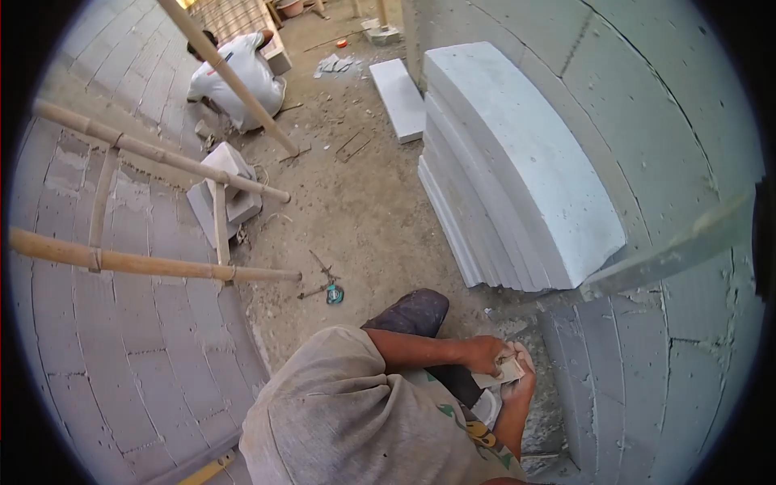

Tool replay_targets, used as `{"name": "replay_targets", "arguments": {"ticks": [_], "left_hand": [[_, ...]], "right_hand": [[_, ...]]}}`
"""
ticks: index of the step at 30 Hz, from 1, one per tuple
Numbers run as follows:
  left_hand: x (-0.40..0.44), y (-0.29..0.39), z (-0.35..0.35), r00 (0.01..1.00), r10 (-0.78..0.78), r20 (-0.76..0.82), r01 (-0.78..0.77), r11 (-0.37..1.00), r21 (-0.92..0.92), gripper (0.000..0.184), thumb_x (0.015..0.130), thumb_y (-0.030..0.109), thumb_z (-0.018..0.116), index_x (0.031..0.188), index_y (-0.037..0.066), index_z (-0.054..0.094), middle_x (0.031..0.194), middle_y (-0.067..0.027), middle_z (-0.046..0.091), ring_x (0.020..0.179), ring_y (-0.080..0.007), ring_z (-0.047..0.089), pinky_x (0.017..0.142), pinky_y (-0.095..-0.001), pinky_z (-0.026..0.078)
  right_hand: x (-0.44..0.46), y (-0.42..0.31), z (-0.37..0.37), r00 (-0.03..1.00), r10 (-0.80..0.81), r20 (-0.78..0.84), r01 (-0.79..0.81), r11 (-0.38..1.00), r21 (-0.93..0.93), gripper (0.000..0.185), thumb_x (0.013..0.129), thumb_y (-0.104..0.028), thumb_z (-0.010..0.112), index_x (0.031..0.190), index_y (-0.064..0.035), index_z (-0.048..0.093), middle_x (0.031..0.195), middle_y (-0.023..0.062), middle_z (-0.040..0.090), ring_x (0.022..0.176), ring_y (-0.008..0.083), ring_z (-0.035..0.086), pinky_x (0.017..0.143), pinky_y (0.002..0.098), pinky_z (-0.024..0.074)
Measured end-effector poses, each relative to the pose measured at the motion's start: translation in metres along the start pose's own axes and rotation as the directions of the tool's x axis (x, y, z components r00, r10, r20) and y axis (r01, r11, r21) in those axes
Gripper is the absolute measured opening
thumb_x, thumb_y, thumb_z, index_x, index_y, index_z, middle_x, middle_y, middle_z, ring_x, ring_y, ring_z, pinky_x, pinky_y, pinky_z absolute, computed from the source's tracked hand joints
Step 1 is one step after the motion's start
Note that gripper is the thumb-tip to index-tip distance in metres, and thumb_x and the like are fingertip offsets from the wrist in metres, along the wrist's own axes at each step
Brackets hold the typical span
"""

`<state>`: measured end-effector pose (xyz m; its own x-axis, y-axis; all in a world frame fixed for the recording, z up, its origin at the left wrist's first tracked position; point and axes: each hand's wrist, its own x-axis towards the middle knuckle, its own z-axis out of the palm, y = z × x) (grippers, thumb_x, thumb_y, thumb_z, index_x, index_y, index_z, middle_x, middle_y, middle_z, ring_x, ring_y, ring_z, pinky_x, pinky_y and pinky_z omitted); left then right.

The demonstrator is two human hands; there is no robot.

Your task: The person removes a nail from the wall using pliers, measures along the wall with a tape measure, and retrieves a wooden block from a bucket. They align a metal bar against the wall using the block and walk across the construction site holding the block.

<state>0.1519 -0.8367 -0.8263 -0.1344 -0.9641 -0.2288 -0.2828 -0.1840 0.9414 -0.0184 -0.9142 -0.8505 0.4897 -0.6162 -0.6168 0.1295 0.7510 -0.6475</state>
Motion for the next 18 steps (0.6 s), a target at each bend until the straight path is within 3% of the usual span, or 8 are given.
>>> {"name": "replay_targets", "arguments": {"ticks": [2, 6, 9, 12, 15, 18], "left_hand": [[-0.042, 0.024, -0.034, 0.992, -0.125, 0.022, 0.126, 0.962, -0.242, 0.041, 0.072, 0.025, 0.072, 0.107, 0.006, 0.062, 0.100, -0.0163, 0.065, 0.093, -0.0313, 0.063, 0.083, -0.0388, 0.048], [-0.108, 0.048, -0.091, 0.978, -0.173, -0.113, 0.081, 0.824, -0.561, 0.041, 0.072, 0.026, 0.072, 0.105, 0.005, 0.062, 0.099, -0.0144, 0.066, 0.092, -0.0268, 0.064, 0.081, -0.0352, 0.048], [-0.129, 0.043, -0.117, 0.945, -0.130, -0.301, -0.062, 0.830, -0.555, 0.039, 0.073, 0.025, 0.071, 0.104, 0.004, 0.062, 0.093, -0.0146, 0.066, 0.087, -0.0265, 0.065, 0.078, -0.0356, 0.049], [-0.153, 0.029, -0.145, 0.876, -0.165, -0.453, -0.126, 0.829, -0.545, 0.040, 0.073, 0.027, 0.071, 0.101, 0.000, 0.062, 0.089, -0.0150, 0.066, 0.083, -0.0280, 0.064, 0.074, -0.0355, 0.049], [-0.199, 0.013, -0.193, 0.777, -0.301, -0.553, -0.098, 0.809, -0.579, 0.042, 0.074, 0.031, 0.070, 0.100, -0.001, 0.062, 0.087, -0.0161, 0.066, 0.080, -0.0287, 0.064, 0.072, -0.0360, 0.048], [-0.252, 0.000, -0.230, 0.598, -0.427, -0.678, -0.085, 0.808, -0.583, 0.045, 0.076, 0.036, 0.068, 0.100, -0.002, 0.062, 0.083, -0.0179, 0.065, 0.076, -0.0278, 0.063, 0.069, -0.0369, 0.047]], "right_hand": [[-0.017, -0.013, 0.052, 0.994, 0.092, 0.065, -0.088, 0.995, -0.054, 0.039, 0.093, -0.017, 0.050, 0.125, 0.0047, 0.047, 0.121, 0.0198, 0.055, 0.112, 0.0302, 0.053, 0.096, 0.0417, 0.0439], [-0.026, -0.043, 0.153, 0.960, 0.248, 0.128, -0.211, 0.946, -0.248, 0.039, 0.095, -0.018, 0.048, 0.128, 0.0025, 0.044, 0.123, 0.0183, 0.054, 0.114, 0.0303, 0.052, 0.098, 0.0431, 0.0425], [-0.009, -0.051, 0.226, 0.933, 0.310, 0.184, -0.234, 0.908, -0.347, 0.038, 0.095, -0.018, 0.048, 0.128, 0.0016, 0.045, 0.122, 0.0190, 0.055, 0.114, 0.0303, 0.052, 0.097, 0.0445, 0.0431], [0.019, -0.043, 0.290, 0.886, 0.413, 0.211, -0.258, 0.817, -0.515, 0.034, 0.094, -0.019, 0.051, 0.121, 0.0026, 0.051, 0.111, 0.0166, 0.061, 0.102, 0.0274, 0.059, 0.090, 0.0396, 0.0488], [0.041, -0.025, 0.361, 0.870, 0.461, 0.172, -0.126, 0.547, -0.827, 0.026, 0.094, -0.019, 0.052, 0.107, 0.0023, 0.060, 0.092, 0.0099, 0.066, 0.082, 0.0194, 0.064, 0.074, 0.0303, 0.0519], [0.061, -0.009, 0.412, 0.803, 0.568, 0.182, 0.040, 0.253, -0.967, 0.022, 0.092, -0.019, 0.055, 0.095, 0.0010, 0.065, 0.079, 0.0045, 0.066, 0.068, 0.0123, 0.061, 0.063, 0.0239, 0.0482]]}}
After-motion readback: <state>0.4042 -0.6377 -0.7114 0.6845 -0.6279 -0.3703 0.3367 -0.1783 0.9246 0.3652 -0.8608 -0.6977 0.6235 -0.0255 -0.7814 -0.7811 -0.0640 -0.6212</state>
